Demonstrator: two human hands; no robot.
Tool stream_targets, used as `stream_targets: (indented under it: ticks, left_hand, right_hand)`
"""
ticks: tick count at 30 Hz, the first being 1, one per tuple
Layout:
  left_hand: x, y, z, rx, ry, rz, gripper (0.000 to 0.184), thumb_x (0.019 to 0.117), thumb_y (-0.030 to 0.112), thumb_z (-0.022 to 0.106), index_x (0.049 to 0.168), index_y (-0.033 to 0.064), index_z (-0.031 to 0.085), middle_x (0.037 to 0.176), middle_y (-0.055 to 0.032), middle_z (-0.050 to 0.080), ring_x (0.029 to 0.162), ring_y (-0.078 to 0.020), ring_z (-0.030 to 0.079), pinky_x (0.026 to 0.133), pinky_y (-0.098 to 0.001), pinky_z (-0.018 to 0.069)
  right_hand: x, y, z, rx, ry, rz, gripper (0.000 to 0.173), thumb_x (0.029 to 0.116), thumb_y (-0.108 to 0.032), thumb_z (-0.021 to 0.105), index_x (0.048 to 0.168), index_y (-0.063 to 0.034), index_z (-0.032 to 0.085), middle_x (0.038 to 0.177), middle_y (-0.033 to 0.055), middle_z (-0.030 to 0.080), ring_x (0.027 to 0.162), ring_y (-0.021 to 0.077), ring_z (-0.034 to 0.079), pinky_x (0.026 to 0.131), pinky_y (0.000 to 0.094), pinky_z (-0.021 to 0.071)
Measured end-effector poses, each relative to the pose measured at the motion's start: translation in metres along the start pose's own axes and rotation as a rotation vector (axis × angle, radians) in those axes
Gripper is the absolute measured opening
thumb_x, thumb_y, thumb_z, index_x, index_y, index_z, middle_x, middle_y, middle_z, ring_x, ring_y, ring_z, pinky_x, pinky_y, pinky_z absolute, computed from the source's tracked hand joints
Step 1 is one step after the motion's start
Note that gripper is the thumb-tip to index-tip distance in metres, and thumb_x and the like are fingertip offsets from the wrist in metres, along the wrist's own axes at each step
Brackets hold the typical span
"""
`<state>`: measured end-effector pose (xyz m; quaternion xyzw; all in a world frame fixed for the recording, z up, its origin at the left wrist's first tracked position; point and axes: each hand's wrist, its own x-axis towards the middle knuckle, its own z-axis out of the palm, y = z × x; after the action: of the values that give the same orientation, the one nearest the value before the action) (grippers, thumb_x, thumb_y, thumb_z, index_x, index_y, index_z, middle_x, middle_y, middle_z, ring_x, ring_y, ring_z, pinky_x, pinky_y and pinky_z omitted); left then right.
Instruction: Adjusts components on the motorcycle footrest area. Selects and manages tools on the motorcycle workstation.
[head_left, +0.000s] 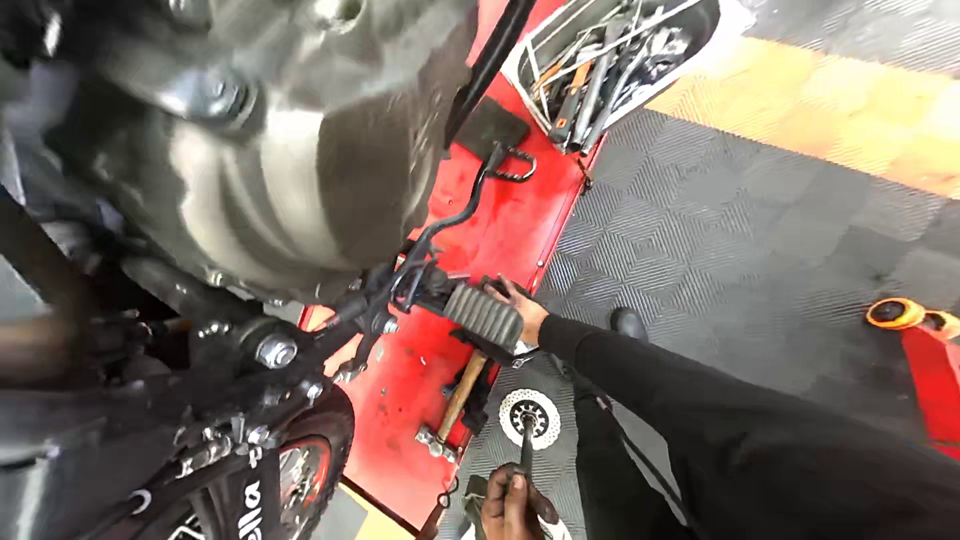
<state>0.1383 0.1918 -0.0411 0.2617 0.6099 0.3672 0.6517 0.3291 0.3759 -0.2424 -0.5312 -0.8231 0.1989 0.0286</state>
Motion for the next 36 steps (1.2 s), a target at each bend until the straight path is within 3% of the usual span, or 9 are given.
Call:
stream_targets:
  ticks: [2,7,10,12,15,21,26,31,36]
  left_hand:
    - [0.003,0.008,0.009,-0.097,-0.046,-0.058,0.022,0.1058,0.02,0.045,0.102,0.0089,0.062,0.068,-0.0004,0.063,0.052,-0.0087,0.061,0.051,-0.0249,0.0551]
    - [0.003,0.027,0.051,-0.2,-0.251,-0.015,0.018,0.1007,0.028,0.057,0.097,0.0139,0.067,0.066,0.0011,0.062,0.051,-0.0076,0.058,0.05,-0.0232,0.0516]
    - [-0.002,0.03,0.101,-0.226,-0.448,0.015,0.022,0.0964,0.036,0.063,0.09,0.0155,0.069,0.064,0.0037,0.058,0.048,-0.0051,0.052,0.046,-0.0209,0.0461]
    - [-0.008,0.027,0.137,-0.219,-0.566,-0.013,0.023,0.0955,0.037,0.062,0.088,0.0165,0.07,0.064,0.005,0.057,0.048,-0.0046,0.051,0.046,-0.0207,0.0448]
    - [-0.026,0.028,0.211,-0.198,-0.643,-0.063,0.018,0.0917,0.032,0.063,0.088,0.0202,0.076,0.064,0.0069,0.063,0.05,-0.0018,0.054,0.048,-0.0196,0.044]
    - [-0.042,0.013,0.348,-0.014,-0.669,-0.104,0.031,0.0971,0.015,0.038,0.086,0.014,0.067,0.07,0.0047,0.064,0.054,-0.0019,0.055,0.049,-0.0197,0.0472]
    - [-0.026,0.01,0.419,0.169,-0.678,-0.171,0.035,0.1042,0.023,0.037,0.098,0.0092,0.068,0.071,0.0035,0.061,0.05,-0.0019,0.049,0.045,-0.0186,0.0421]
    - [0.033,0.024,0.463,0.436,-0.755,-0.307,0.035,0.107,0.031,0.039,0.101,0.0095,0.066,0.065,0.0028,0.057,0.05,-0.0057,0.049,0.047,-0.0229,0.044]
    - [0.113,0.04,0.504,0.484,-0.822,-0.442,0.034,0.109,0.023,0.038,0.114,0.0029,0.064,0.082,-0.0043,0.067,0.063,-0.0129,0.063,0.059,-0.0311,0.0573]
  right_hand:
    - [0.001,0.004,-0.001,0.039,0.031,-0.021,0.041,0.0956,-0.01,0.064,0.135,0.0012,0.06,0.154,0.0207,0.047,0.149,0.0418,0.033,0.121,0.0714,0.0154]
    - [-0.074,-0.019,-0.088,0.641,0.253,0.317,0.029,0.1055,-0.029,0.051,0.12,-0.0091,0.066,0.118,0.0116,0.068,0.114,0.0268,0.065,0.101,0.0489,0.0536]
    - [-0.164,-0.032,-0.164,1.046,0.363,0.401,0.031,0.106,-0.032,0.051,0.121,-0.0076,0.064,0.106,0.0105,0.07,0.098,0.0226,0.07,0.091,0.0443,0.0577]
    - [-0.226,-0.036,-0.201,1.099,0.467,0.365,0.028,0.105,-0.029,0.055,0.118,-0.0068,0.065,0.102,0.0095,0.071,0.092,0.0202,0.07,0.087,0.0417,0.059]
    - [-0.303,-0.022,-0.232,0.935,0.672,0.267,0.02,0.1028,-0.024,0.061,0.111,-0.0072,0.069,0.104,0.0088,0.07,0.099,0.019,0.069,0.091,0.0386,0.0584]
    - [-0.396,0.046,-0.258,0.572,0.822,0.315,0.016,0.1013,-0.028,0.064,0.104,-0.0145,0.073,0.119,0.008,0.067,0.119,0.021,0.062,0.1,0.0368,0.0551]
    - [-0.411,0.097,-0.265,0.579,0.87,0.488,0.014,0.0977,-0.027,0.068,0.105,-0.0179,0.076,0.122,0.0087,0.067,0.117,0.019,0.063,0.097,0.0357,0.0571]
    - [-0.393,0.168,-0.263,0.69,0.737,0.612,0.012,0.0947,-0.026,0.071,0.101,-0.0186,0.077,0.119,0.0047,0.069,0.111,0.0151,0.067,0.091,0.0346,0.0595]
    - [-0.354,0.258,-0.261,0.781,0.546,0.625,0.015,0.0944,-0.028,0.071,0.105,-0.0193,0.075,0.116,0.0031,0.07,0.104,0.0158,0.069,0.085,0.0388,0.0611]
